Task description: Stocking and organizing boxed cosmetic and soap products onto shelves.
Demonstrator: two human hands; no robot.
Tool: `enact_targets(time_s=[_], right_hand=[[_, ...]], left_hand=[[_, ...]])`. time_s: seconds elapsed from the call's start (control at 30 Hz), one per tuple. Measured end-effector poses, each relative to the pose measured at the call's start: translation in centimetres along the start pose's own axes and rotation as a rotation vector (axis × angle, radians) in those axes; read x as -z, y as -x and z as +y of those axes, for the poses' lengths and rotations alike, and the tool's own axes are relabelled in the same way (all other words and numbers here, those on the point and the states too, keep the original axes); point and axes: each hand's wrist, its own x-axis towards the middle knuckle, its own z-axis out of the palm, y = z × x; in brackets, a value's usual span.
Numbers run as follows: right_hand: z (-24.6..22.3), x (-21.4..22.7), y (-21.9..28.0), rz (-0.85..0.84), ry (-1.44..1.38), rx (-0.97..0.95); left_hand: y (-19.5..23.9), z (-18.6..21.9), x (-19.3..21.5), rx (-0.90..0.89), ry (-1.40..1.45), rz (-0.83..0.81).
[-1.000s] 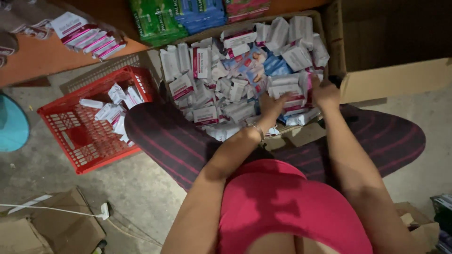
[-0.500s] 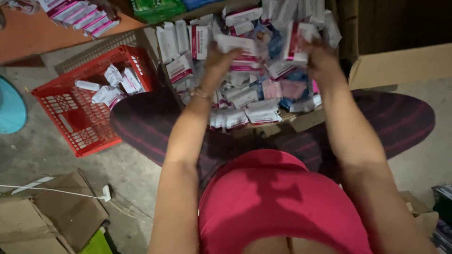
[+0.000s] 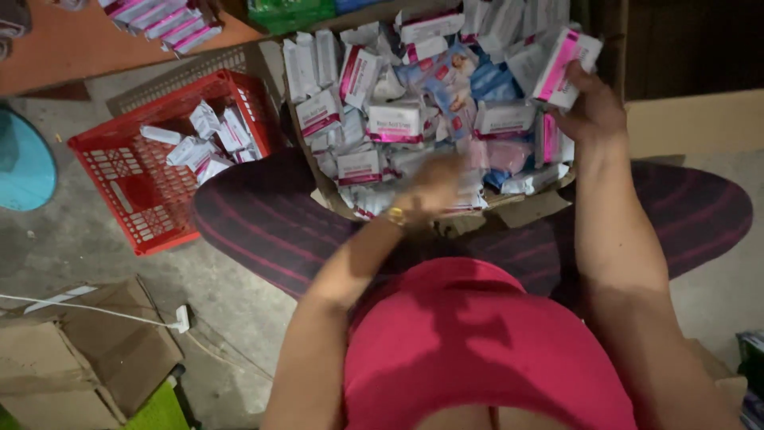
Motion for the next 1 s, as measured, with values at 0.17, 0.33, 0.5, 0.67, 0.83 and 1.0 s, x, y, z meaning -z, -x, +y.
enact_targets(time_s=[0.17, 0.33, 0.5, 0.67, 0.83, 1.0], right_hand=[[-0.3, -0.3, 1.1, 0.087, -0.104, 0.027], [-0.3, -1.0, 1.6, 0.070, -0.122, 0.009], [-1.7, -3.2, 2.6, -0.023, -0.092, 0.014], [-3.9, -4.7, 6.4, -0.056, -0.027, 0.053], [-4.0, -4.3, 6.6, -0.092, -0.027, 0.111], [-2.4, -3.4, 6.1, -0.124, -0.104, 0.113]], left_hand=[[2.8, -0.9, -7.8, -0.175, -0.099, -0.235], [3.2, -1.8, -9.1, -0.160, -0.141, -0.310], [-1.1, -4.4, -6.1, 0.036, -0.004, -0.502], [-2.3, -3.4, 13.4, 0.429, 0.560, 0.309], [1.5, 0.3, 22.6, 0.106, 0.908, 0.664], [1.4, -1.6, 17.5, 0.155, 1.149, 0.748]])
